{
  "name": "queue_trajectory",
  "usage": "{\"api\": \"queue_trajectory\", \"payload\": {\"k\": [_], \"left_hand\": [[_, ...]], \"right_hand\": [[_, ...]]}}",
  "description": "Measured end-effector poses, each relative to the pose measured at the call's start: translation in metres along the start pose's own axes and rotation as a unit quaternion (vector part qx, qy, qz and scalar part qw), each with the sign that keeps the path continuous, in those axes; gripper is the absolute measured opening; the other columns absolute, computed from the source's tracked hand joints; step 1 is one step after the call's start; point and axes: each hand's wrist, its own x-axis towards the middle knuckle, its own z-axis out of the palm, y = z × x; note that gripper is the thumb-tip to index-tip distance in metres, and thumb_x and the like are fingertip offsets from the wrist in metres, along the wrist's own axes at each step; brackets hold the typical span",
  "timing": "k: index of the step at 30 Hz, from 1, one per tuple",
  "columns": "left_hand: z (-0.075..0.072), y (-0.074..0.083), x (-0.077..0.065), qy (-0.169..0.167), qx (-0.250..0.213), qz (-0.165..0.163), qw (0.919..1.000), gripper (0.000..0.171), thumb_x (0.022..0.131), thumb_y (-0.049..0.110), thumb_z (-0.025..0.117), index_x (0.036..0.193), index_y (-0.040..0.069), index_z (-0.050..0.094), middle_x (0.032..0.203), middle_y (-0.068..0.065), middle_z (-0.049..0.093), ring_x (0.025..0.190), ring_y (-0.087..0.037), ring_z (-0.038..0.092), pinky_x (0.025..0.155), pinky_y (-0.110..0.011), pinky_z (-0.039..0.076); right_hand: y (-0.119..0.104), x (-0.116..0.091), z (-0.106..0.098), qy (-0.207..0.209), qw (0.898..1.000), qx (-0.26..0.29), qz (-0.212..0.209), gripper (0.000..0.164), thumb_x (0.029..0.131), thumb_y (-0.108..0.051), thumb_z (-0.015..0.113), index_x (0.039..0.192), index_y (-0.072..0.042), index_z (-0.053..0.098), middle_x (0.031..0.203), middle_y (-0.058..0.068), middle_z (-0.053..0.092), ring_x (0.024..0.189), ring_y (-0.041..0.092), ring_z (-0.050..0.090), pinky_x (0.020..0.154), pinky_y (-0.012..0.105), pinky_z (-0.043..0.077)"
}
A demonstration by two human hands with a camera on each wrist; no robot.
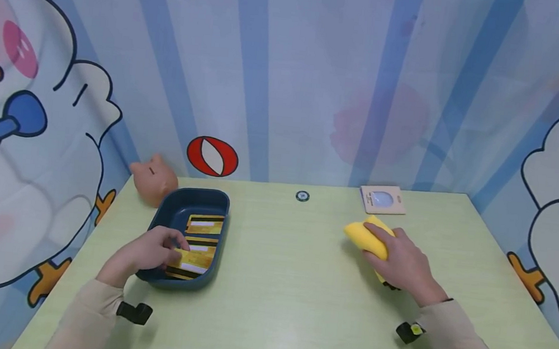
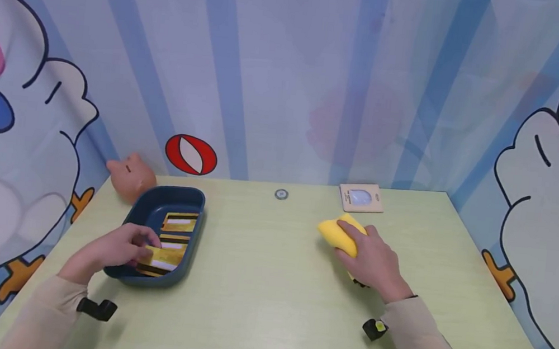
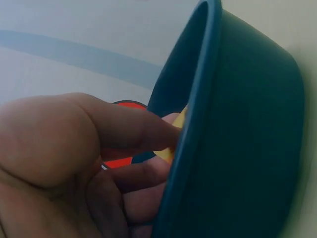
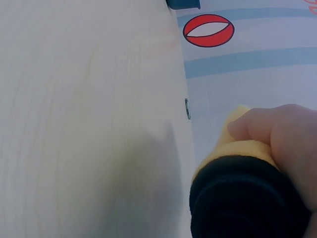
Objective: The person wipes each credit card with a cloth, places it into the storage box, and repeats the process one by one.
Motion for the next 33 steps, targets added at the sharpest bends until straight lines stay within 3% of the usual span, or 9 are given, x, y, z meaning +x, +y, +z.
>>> {"api": "queue_trajectory", "payload": {"k": [10, 16, 24, 33], "left_hand": [[0.003, 0.011, 0.003, -0.002, 0.105, -0.023, 0.9942, 0.008, 0.097, 0.003, 0.065, 0.102, 0.003, 0.071, 0.096, -0.007, 0.070, 0.082, -0.021, 0.061, 0.070, -0.035, 0.051], [0.006, 0.015, 0.003, -0.009, 0.137, -0.029, 0.9901, 0.008, 0.096, 0.004, 0.068, 0.102, 0.006, 0.073, 0.099, -0.007, 0.072, 0.084, -0.021, 0.063, 0.072, -0.037, 0.055], [0.011, 0.024, 0.003, -0.026, 0.164, -0.015, 0.9860, 0.013, 0.095, 0.005, 0.072, 0.107, 0.005, 0.077, 0.105, -0.007, 0.075, 0.093, -0.022, 0.065, 0.084, -0.043, 0.058], [0.019, 0.030, 0.005, -0.041, 0.179, -0.002, 0.9831, 0.025, 0.095, 0.010, 0.073, 0.118, 0.002, 0.077, 0.114, -0.008, 0.076, 0.101, -0.024, 0.065, 0.092, -0.047, 0.059]], "right_hand": [[0.005, -0.002, 0.001, -0.012, 0.998, 0.007, 0.069, 0.066, 0.099, -0.038, 0.064, 0.158, -0.014, 0.045, 0.114, 0.026, 0.054, 0.077, 0.027, 0.052, 0.054, 0.036, 0.041], [0.007, -0.004, 0.000, -0.045, 0.992, 0.006, 0.115, 0.072, 0.099, -0.039, 0.061, 0.160, -0.008, 0.039, 0.126, 0.036, 0.047, 0.089, 0.038, 0.056, 0.060, 0.040, 0.046], [0.008, -0.008, -0.004, -0.095, 0.988, 0.013, 0.119, 0.082, 0.100, -0.045, 0.060, 0.162, -0.001, 0.030, 0.128, 0.040, 0.041, 0.090, 0.040, 0.056, 0.067, 0.043, 0.048], [0.008, -0.012, -0.011, -0.122, 0.985, 0.011, 0.124, 0.090, 0.101, -0.054, 0.060, 0.164, 0.000, 0.024, 0.120, 0.039, 0.041, 0.080, 0.035, 0.054, 0.063, 0.040, 0.045]]}}
